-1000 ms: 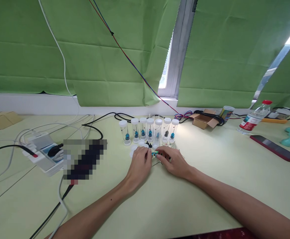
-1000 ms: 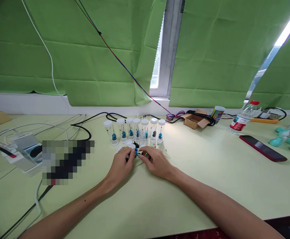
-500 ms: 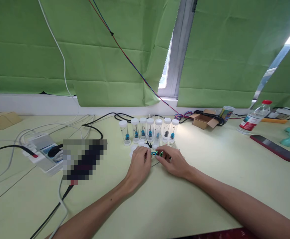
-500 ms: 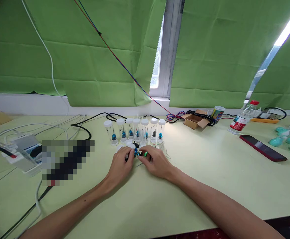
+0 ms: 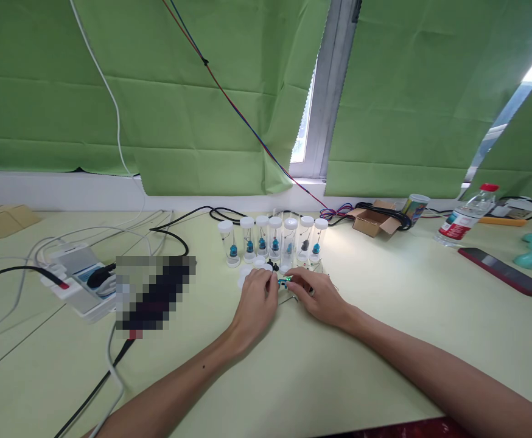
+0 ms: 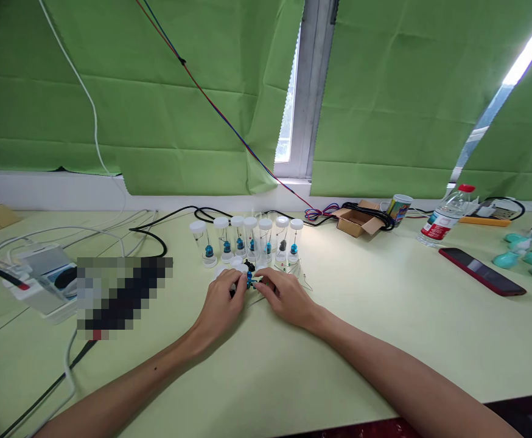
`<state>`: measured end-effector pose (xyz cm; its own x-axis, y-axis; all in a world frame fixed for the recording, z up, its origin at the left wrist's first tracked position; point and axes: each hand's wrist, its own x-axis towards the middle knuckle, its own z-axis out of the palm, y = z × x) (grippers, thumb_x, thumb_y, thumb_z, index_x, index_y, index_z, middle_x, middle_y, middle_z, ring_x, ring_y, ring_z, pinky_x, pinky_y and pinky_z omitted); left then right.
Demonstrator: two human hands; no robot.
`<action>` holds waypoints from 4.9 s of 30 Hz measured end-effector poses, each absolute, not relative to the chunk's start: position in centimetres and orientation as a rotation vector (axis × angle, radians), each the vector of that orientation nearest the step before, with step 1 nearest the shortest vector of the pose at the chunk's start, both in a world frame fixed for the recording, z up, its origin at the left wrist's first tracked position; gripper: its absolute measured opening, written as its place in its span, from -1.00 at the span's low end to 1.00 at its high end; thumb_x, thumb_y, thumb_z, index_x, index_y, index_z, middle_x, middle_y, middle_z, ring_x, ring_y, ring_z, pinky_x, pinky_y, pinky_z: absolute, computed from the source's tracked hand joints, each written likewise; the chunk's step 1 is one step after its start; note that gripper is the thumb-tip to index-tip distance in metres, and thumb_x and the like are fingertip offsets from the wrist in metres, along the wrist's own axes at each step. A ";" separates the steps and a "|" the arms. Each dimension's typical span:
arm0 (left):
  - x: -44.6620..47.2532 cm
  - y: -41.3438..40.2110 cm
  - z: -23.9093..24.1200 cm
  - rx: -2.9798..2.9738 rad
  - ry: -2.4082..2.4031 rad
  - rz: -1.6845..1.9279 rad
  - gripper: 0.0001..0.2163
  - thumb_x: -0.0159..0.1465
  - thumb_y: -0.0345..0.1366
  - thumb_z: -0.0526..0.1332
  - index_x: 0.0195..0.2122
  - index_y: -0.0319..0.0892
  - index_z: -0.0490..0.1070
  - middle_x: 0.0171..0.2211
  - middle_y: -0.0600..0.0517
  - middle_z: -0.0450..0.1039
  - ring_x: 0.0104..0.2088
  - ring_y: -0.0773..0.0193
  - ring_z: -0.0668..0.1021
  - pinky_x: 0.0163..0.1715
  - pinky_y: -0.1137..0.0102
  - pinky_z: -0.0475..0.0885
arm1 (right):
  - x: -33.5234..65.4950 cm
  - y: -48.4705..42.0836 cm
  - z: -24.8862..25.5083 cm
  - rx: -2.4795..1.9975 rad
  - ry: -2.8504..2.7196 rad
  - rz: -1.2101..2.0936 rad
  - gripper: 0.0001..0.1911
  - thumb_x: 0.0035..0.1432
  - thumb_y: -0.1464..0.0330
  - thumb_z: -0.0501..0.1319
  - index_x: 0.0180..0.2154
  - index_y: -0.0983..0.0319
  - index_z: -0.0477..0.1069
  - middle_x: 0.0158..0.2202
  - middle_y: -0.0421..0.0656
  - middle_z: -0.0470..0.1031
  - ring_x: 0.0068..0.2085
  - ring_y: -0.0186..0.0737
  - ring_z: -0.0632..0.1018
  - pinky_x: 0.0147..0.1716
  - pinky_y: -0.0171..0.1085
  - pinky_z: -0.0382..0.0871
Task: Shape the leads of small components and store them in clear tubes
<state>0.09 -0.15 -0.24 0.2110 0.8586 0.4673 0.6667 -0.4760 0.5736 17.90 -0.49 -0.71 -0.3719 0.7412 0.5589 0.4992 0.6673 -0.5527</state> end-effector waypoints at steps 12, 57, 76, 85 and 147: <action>0.1 -0.1 -0.3 2.230 1.469 1.116 -0.71 0.37 -0.28 -0.05 -0.53 -0.13 0.11 -0.51 0.06 0.27 -0.41 0.24 0.29 -0.36 0.32 0.18 | 17.9 -0.5 -0.4 -0.961 -2.015 0.420 -0.81 0.34 0.30 0.06 -0.13 0.21 0.39 -0.44 -0.18 0.52 -0.47 -0.33 0.45 -0.42 -0.35 0.34; 0.1 -0.1 -0.2 2.272 1.466 1.143 -0.70 0.36 -0.31 -0.04 -0.55 -0.13 0.10 -0.53 0.07 0.28 -0.44 0.25 0.32 -0.38 0.34 0.21 | 18.0 -0.6 -0.8 -0.899 -2.019 0.344 -0.82 0.27 0.33 0.14 -0.09 0.22 0.37 -0.29 -0.10 0.50 -0.41 -0.30 0.46 -0.44 -0.32 0.39; 0.1 -0.1 -0.2 2.281 1.480 1.136 -0.70 0.36 -0.30 -0.05 -0.55 -0.12 0.14 -0.54 0.06 0.29 -0.45 0.25 0.32 -0.39 0.33 0.23 | 17.9 -0.7 -0.5 -0.953 -2.018 0.355 -0.80 0.30 0.28 0.11 -0.10 0.21 0.39 -0.31 -0.12 0.53 -0.44 -0.32 0.47 -0.43 -0.33 0.38; 0.1 -0.1 -0.4 2.279 1.470 1.128 -0.70 0.37 -0.30 -0.05 -0.55 -0.13 0.14 -0.52 0.06 0.29 -0.42 0.24 0.33 -0.39 0.33 0.22 | 18.0 -0.8 -0.5 -0.908 -2.064 0.415 -0.76 0.27 0.33 0.12 -0.03 0.21 0.35 -0.25 -0.10 0.51 -0.41 -0.31 0.47 -0.43 -0.33 0.39; 0.0 0.1 -0.5 2.222 1.485 1.132 -0.72 0.37 -0.29 -0.06 -0.52 -0.13 0.13 -0.49 0.06 0.29 -0.41 0.25 0.31 -0.36 0.33 0.20 | 17.8 -0.8 -0.4 -0.975 -2.037 0.398 -0.86 0.28 0.29 0.15 -0.20 0.22 0.38 -0.40 -0.17 0.50 -0.46 -0.33 0.43 -0.43 -0.35 0.32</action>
<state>-0.03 0.08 -0.51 0.1837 0.8646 0.4676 0.6798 -0.4553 0.5749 17.78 -0.77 -0.42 -0.3608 0.7576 0.5440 0.4974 0.6497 -0.5749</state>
